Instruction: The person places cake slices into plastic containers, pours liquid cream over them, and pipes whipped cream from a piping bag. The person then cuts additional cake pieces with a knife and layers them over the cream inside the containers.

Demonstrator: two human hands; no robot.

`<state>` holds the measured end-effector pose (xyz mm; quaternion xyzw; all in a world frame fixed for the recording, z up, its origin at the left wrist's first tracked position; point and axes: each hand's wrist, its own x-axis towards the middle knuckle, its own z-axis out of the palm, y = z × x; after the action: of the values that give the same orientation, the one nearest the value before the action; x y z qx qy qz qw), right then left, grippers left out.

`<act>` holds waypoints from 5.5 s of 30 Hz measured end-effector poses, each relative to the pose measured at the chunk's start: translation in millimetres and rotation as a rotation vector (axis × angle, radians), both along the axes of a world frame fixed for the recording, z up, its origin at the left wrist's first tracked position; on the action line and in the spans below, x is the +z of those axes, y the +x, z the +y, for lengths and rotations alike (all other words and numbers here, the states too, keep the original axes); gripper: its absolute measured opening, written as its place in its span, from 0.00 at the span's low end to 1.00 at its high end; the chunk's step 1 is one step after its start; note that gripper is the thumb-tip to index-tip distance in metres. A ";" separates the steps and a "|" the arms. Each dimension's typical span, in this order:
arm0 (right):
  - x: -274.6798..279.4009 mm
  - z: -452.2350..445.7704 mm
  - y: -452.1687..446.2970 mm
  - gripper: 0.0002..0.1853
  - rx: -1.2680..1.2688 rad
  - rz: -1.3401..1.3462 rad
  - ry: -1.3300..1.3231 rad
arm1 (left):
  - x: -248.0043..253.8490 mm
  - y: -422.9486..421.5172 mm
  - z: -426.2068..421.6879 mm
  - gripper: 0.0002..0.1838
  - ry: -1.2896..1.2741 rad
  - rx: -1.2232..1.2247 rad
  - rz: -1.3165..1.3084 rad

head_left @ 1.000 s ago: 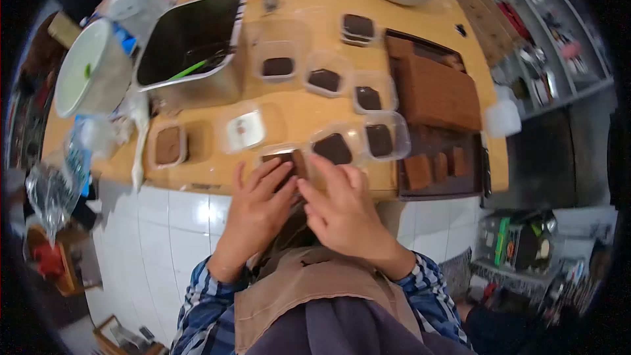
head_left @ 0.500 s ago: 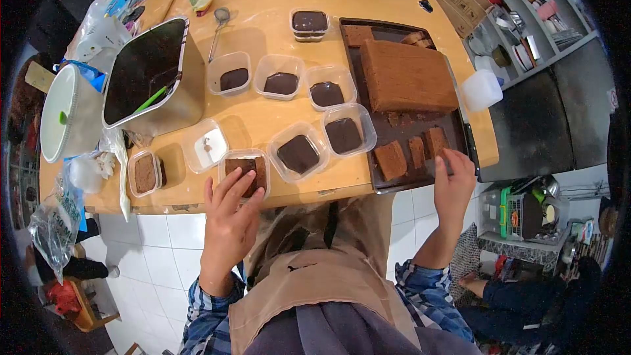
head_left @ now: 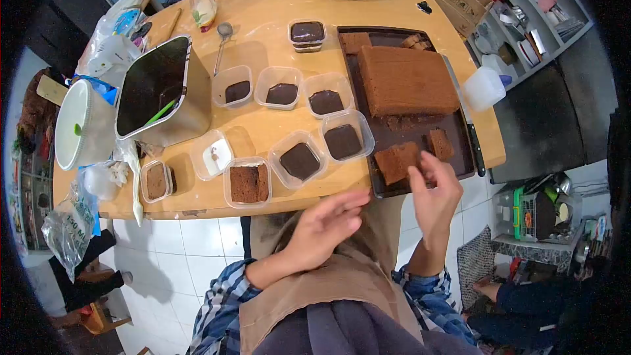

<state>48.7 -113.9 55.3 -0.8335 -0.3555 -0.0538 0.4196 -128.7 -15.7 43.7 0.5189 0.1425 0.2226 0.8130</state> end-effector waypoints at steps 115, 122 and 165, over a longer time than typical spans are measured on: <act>-8.0 -5.8 -96.6 0.17 0.655 -0.063 -0.025 | 21.8 -42.5 36.8 0.16 -0.201 0.709 -0.218; -6.0 -0.9 -96.6 0.18 0.628 -0.101 -0.008 | 19.2 -38.5 32.0 0.16 -0.189 0.665 -0.248; 17.9 -49.7 -38.6 0.13 0.151 -0.091 0.003 | 20.7 39.8 24.8 0.13 -0.523 0.231 -0.107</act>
<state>10.1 -163.6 73.2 -0.8003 -0.4359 -0.0603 0.4072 -88.9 9.1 64.4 0.2593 0.2103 0.2966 0.8948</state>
